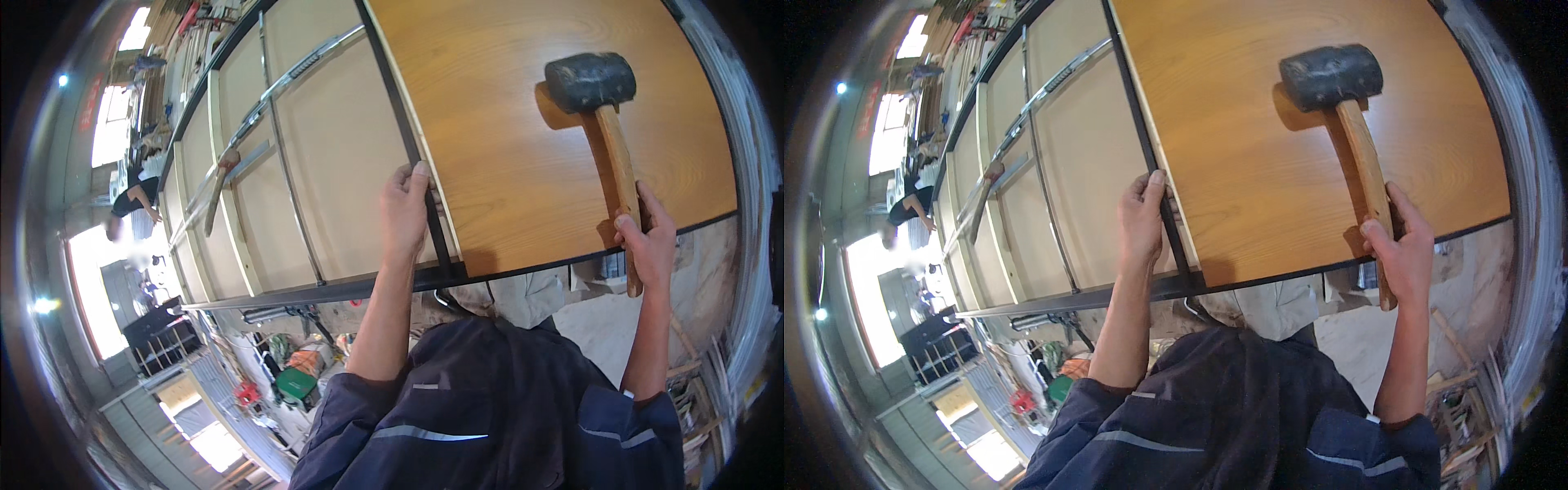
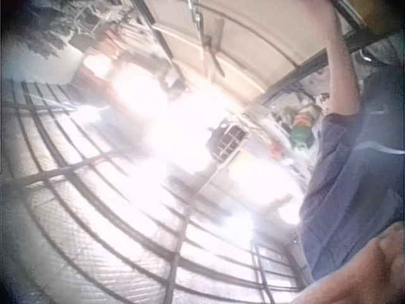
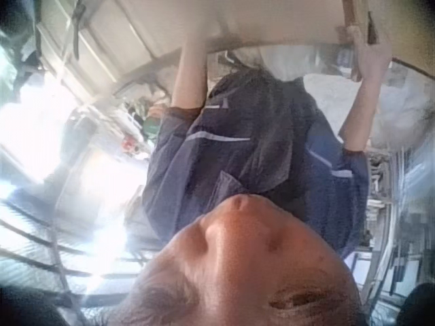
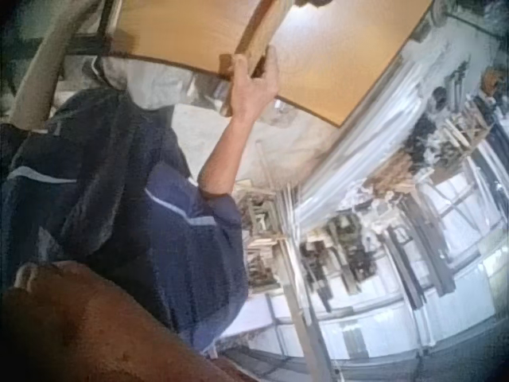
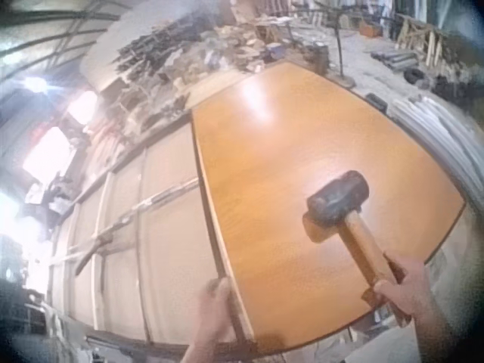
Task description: The person assembles a wooden panel into a metal frame using a rubber mallet and a pry bar. They position the panel, tap it into place, and adjust the frame edges to secure the fit.
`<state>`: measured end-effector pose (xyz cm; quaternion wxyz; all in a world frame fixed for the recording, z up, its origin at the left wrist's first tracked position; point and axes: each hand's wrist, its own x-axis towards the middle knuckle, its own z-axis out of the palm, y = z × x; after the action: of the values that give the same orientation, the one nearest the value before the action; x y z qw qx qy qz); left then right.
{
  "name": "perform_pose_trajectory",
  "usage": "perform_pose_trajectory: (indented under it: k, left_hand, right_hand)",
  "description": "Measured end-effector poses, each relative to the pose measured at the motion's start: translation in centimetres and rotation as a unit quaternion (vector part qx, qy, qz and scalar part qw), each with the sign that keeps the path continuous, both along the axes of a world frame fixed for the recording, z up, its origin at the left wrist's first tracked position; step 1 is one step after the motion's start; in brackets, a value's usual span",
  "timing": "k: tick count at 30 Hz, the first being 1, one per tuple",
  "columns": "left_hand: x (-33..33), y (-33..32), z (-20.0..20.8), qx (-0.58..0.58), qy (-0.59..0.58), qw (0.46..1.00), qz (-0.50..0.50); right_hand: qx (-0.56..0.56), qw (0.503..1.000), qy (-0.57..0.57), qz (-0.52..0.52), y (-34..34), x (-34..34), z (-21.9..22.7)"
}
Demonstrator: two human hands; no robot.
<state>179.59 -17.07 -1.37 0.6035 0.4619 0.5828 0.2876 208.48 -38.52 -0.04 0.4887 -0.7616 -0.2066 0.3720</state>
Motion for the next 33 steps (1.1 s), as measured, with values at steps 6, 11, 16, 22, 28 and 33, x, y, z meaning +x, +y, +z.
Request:
perform_pose_trajectory:
  k: [6, 11, 16, 22, 28, 33]
  left_hand:
    - [-0.9, 0.6, -1.5, 0.045, 0.027, 0.998, -0.015]
    - [-1.3, 2.0, -1.4, 0.097, 0.078, 0.990, -0.063]
    - [-1.9, 3.8, 0.0, 0.101, 0.121, 0.977, -0.143]
    - [-2.1, 3.1, -0.8, 0.143, 0.030, 0.981, -0.128]
    - [-1.9, 3.4, -2.0, 0.239, 0.004, 0.966, -0.101]
    - [-2.2, 4.7, -0.7, 0.182, -0.008, 0.970, -0.161]
  right_hand:
    - [0.001, 1.000, -0.014, 0.005, 0.5, -0.6, 0.4]
    - [-0.011, 0.999, -0.041, 0.003, 0.4, -0.3, -0.4]
    - [-0.034, 0.996, -0.078, -0.001, 0.8, -1.0, 0.4]
    - [-0.051, 0.992, -0.112, -0.007, 0.9, -1.0, 0.4]
    - [-0.084, 0.987, -0.131, -0.033, 1.8, -1.1, 0.7]
    - [-0.060, 0.987, -0.126, -0.080, 2.4, -3.2, 1.4]
